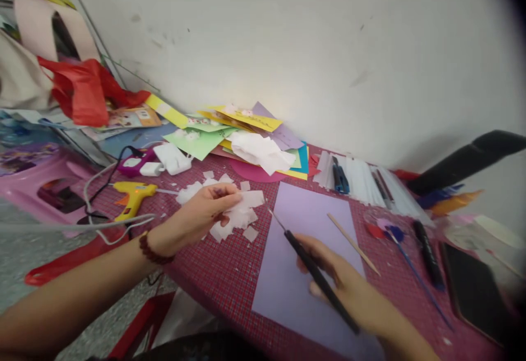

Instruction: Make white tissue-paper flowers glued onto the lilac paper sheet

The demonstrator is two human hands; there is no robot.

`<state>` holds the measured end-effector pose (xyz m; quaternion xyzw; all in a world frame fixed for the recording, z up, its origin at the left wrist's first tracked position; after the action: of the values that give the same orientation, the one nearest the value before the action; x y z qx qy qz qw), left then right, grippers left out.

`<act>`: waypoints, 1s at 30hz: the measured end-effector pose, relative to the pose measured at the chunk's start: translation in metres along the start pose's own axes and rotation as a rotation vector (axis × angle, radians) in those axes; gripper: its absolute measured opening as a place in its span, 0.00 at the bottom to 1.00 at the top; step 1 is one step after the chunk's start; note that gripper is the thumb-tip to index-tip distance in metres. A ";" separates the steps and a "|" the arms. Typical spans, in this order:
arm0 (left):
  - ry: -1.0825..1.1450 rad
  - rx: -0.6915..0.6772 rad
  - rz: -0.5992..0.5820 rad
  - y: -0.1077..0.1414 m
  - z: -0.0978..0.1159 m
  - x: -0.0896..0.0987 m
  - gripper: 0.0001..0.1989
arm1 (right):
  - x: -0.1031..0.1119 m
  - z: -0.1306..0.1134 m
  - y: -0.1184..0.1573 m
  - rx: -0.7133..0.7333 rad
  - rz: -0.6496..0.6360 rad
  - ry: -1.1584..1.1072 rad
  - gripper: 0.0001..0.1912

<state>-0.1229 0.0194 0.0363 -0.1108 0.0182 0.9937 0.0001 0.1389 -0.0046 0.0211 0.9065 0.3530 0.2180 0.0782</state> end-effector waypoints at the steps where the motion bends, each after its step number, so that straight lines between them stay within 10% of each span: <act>1: 0.014 -0.031 0.043 0.003 0.003 0.007 0.14 | -0.004 -0.005 -0.002 -0.022 -0.007 0.009 0.34; 9: 0.143 -0.090 0.271 0.014 0.003 0.043 0.18 | -0.032 -0.036 -0.041 -0.074 -0.035 0.012 0.32; 30: 0.260 -0.024 0.265 0.009 -0.011 0.044 0.17 | -0.056 -0.038 -0.078 -0.070 -0.083 -0.253 0.26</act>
<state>-0.1631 0.0098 0.0163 -0.2348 0.0206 0.9625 -0.1342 0.0376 0.0149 0.0127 0.9080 0.3699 0.1109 0.1626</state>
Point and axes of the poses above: each hand's wrist, its own y-axis away from the middle knuckle, its own x-axis out of the back of the hand, z = x × y, the point moved 5 cm from there along -y, towards the middle knuckle, and after that the axes turned 9 degrees about -x, right-handed, at the moved point
